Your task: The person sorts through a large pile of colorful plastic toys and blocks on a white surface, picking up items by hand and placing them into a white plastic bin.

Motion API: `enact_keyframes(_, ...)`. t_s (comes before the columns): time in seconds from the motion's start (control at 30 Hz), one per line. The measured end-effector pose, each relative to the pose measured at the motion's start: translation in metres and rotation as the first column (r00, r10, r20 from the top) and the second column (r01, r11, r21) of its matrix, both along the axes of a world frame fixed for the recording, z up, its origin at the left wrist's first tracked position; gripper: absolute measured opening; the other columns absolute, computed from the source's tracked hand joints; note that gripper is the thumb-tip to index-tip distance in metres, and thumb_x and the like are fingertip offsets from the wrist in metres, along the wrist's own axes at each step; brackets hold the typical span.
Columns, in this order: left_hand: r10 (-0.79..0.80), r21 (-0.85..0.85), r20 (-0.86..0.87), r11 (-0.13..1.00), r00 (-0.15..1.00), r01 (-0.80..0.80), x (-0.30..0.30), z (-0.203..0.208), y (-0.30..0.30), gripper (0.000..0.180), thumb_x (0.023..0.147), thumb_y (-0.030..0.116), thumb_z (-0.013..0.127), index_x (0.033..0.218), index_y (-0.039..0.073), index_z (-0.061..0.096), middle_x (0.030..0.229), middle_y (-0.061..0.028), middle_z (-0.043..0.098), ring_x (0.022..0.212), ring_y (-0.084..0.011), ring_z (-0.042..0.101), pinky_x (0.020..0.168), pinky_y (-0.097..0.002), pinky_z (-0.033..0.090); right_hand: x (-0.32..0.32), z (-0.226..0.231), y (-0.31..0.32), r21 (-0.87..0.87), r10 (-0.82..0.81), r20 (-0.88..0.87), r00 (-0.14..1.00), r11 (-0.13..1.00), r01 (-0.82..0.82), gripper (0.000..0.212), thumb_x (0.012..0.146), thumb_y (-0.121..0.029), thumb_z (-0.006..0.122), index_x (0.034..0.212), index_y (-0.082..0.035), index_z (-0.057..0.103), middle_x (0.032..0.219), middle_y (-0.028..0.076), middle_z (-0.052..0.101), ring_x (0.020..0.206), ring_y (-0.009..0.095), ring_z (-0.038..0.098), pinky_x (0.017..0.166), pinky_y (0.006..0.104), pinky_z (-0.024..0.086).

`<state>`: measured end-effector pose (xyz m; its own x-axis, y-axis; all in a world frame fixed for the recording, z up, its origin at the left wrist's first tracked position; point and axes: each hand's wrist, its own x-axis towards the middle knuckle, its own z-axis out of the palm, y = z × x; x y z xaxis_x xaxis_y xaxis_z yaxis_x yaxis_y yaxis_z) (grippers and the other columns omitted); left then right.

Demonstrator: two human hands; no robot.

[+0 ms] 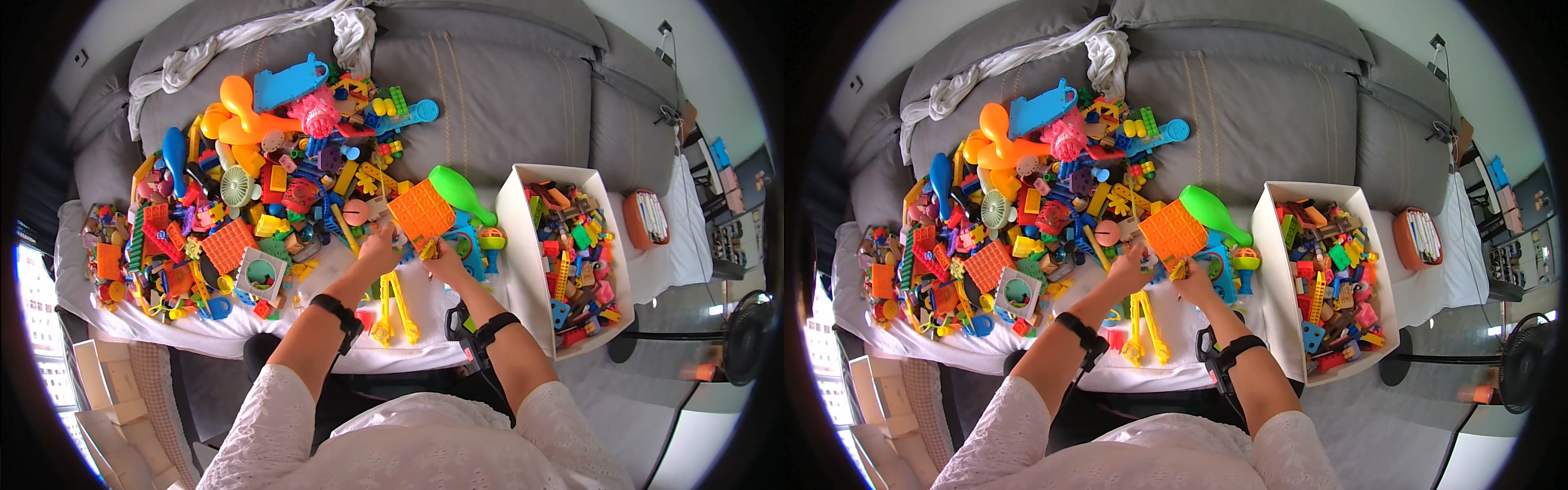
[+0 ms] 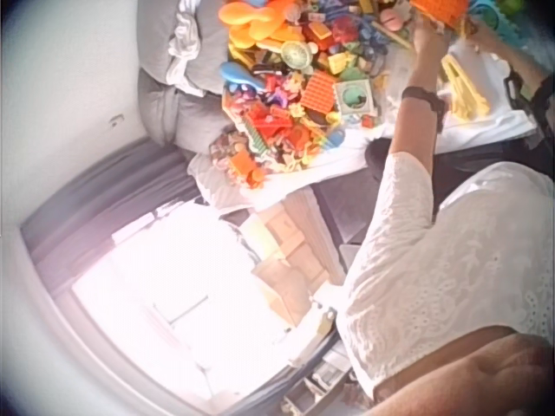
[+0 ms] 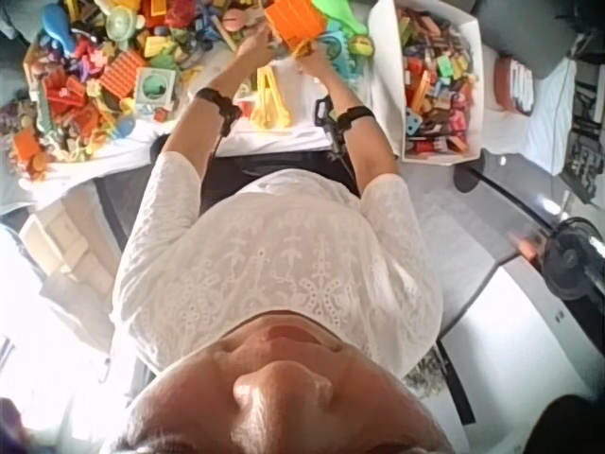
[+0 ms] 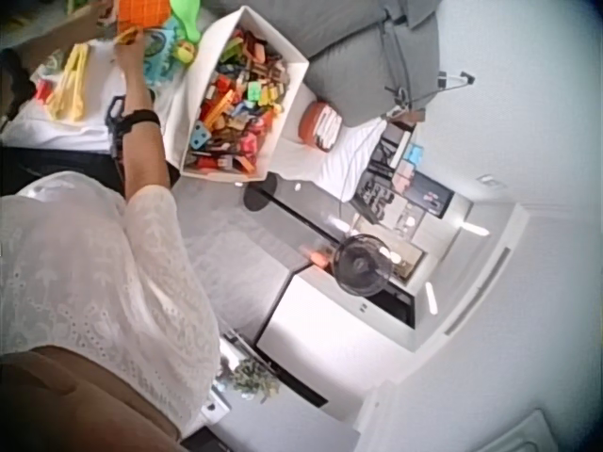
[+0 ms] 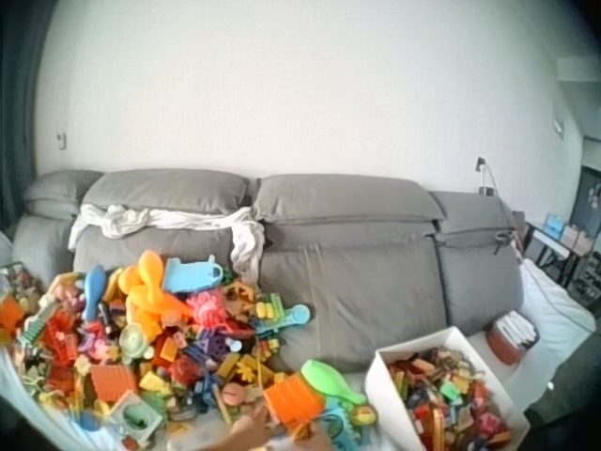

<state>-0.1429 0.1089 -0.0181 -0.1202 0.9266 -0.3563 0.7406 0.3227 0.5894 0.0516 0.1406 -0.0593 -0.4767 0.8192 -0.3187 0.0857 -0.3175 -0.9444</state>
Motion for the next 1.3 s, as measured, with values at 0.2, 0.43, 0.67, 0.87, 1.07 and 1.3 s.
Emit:
enact_keyframes(0.2,0.278,-0.130,0.576,0.960,0.769,-0.249,-0.018,0.040,-0.038,0.048,0.077,0.020,0.076,0.117,0.018,0.048,0.099,-0.0058,0.060,0.086,-0.0167,0.063,0.067,-0.0333,0.055,0.018,0.044,-0.010,-0.370,-0.157,-0.392,0.907,0.929,0.001,0.023,0.080,0.000,0.062,0.100,-0.009,0.056,0.085,0.004,0.061,0.072,0.015,0.056,0.069,0.0329,0.048)
enact_keyframes(0.43,0.221,-0.154,0.869,0.971,0.443,-0.183,0.066,0.109,-0.019,0.035,0.092,0.018,0.062,0.124,0.020,0.047,0.106,-0.0012,0.057,0.098,-0.0135,0.057,0.074,-0.0343,0.055,0.072,0.158,-0.024,-0.405,-0.385,-0.526,0.759,0.898,0.175,0.021,0.076,-0.002,0.064,0.094,-0.010,0.058,0.082,0.005,0.060,0.069,0.016,0.056,0.062,0.0312,0.048)
enact_keyframes(0.67,0.045,-0.002,0.961,0.988,0.271,-0.158,0.222,0.132,0.058,0.052,0.091,0.016,0.064,0.137,0.011,0.039,0.116,-0.0110,0.055,0.104,-0.0217,0.057,0.091,-0.0347,0.050,0.214,0.206,0.042,-0.261,-0.593,-0.326,0.737,0.805,0.533,0.020,0.086,-0.024,0.072,0.095,-0.010,0.062,0.086,0.003,0.061,0.069,0.017,0.059,0.060,0.0276,0.048)
enact_keyframes(0.87,-0.468,0.691,0.054,0.655,0.882,0.305,0.267,0.124,0.065,0.067,0.083,0.020,0.066,0.141,0.003,0.039,0.142,-0.0222,0.041,0.132,-0.0393,0.038,0.111,-0.0457,0.031,0.278,0.174,0.080,-0.266,-0.773,-0.404,0.488,0.610,0.746,0.073,0.090,-0.035,0.067,0.147,-0.005,0.032,0.143,0.014,0.041,0.132,0.022,0.042,0.108,0.0363,0.036)
enact_keyframes(1.07,-0.485,0.635,-0.181,0.606,0.856,0.478,0.230,0.112,0.040,0.056,0.085,0.025,0.066,0.136,0.011,0.048,0.146,-0.0179,0.040,0.135,-0.0376,0.036,0.112,-0.0482,0.029,0.231,0.184,0.006,0.133,-0.773,-0.378,0.509,0.499,0.856,0.059,0.095,-0.011,0.055,0.146,0.001,0.029,0.151,0.013,0.032,0.141,0.023,0.029,0.113,0.0349,0.027)
enact_keyframes(1.3,-0.443,0.616,-0.179,0.646,0.878,0.451,0.184,0.119,0.000,0.056,0.092,0.031,0.058,0.144,0.019,0.040,0.151,-0.0177,0.032,0.139,-0.0403,0.029,0.111,-0.0516,0.026,0.159,0.167,-0.056,0.635,-0.549,-0.219,0.807,0.548,0.545,0.032,0.090,0.003,0.052,0.121,-0.001,0.056,0.127,0.013,0.054,0.115,0.022,0.055,0.090,0.0325,0.049)
